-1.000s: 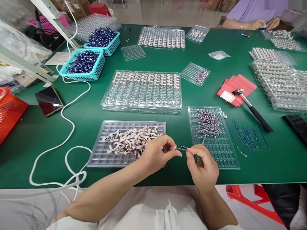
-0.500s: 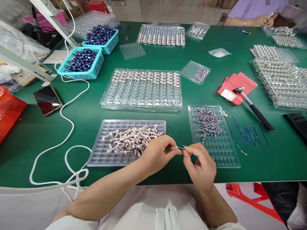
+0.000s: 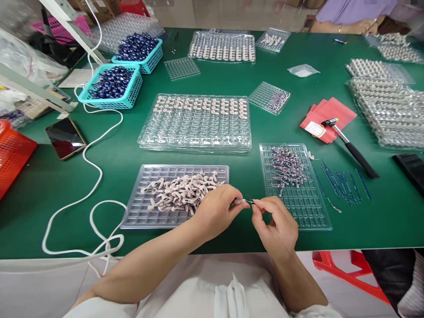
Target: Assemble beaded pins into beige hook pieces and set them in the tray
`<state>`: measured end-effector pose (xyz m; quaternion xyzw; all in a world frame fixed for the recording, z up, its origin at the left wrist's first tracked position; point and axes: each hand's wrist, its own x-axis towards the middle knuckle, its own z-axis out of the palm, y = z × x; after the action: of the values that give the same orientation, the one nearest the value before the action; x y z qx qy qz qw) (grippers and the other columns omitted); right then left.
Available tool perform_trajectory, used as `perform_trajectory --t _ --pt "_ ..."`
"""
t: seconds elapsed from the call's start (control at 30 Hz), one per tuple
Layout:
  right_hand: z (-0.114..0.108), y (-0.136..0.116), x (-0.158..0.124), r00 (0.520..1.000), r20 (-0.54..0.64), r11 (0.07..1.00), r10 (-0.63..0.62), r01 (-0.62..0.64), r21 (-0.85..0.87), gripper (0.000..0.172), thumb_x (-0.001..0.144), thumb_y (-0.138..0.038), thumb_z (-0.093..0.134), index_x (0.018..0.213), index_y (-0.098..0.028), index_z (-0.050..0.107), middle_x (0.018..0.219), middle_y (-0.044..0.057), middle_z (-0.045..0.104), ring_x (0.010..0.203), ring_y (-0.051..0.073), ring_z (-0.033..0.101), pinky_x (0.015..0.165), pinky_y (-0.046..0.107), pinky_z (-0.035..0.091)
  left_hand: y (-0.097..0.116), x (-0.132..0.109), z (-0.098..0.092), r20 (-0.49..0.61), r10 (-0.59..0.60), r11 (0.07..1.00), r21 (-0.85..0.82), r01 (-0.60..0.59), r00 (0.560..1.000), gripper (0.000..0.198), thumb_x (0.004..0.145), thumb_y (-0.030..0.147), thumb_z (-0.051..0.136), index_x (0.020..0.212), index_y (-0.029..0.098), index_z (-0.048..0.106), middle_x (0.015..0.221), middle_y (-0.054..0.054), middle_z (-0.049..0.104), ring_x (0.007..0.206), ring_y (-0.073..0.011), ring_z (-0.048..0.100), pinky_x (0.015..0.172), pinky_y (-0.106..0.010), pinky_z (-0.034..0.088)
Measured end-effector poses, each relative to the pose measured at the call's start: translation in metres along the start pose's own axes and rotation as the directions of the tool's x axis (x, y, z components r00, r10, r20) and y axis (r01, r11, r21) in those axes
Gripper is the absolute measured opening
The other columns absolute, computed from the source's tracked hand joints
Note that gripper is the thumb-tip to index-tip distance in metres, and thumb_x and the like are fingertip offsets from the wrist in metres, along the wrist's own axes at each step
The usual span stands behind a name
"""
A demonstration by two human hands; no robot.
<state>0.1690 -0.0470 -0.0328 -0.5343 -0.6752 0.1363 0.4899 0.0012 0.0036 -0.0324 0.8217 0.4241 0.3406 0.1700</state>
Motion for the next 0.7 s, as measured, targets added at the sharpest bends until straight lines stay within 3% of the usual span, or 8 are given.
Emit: perform_trajectory --t 0.3,0.7 --pt "-0.0004 0.0003 -0.0004 1.0 -0.016 0.999 0.012 -0.013 -0.04 0.019 0.085 -0.005 0.065 0.097 -0.019 0.064 0.083 0.002 0.065 0.071 0.011 0.061 0.057 0.024 0.046 -0.0002 0.0003 0.0 0.001 -0.022 1.0 -0.013 0.022 1.0 0.022 0.081 0.028 0.073 0.08 0.017 0.054 0.067 0.006 0.059 0.057 -0.0042 0.049 0.057 -0.016 0.038" --pt "-0.0019 -0.0001 -0.0001 0.995 -0.07 0.998 0.067 -0.066 0.015 0.024 0.084 -0.003 0.064 0.1 -0.02 0.065 0.083 0.0 0.063 0.072 0.009 0.058 0.06 0.023 0.048 -0.0008 0.0027 -0.0001 0.02 -0.06 0.998 -0.024 0.06 0.998 0.022 0.081 0.031 0.074 0.079 0.016 0.057 0.065 0.005 0.06 0.056 -0.004 0.05 0.056 -0.015 0.039"
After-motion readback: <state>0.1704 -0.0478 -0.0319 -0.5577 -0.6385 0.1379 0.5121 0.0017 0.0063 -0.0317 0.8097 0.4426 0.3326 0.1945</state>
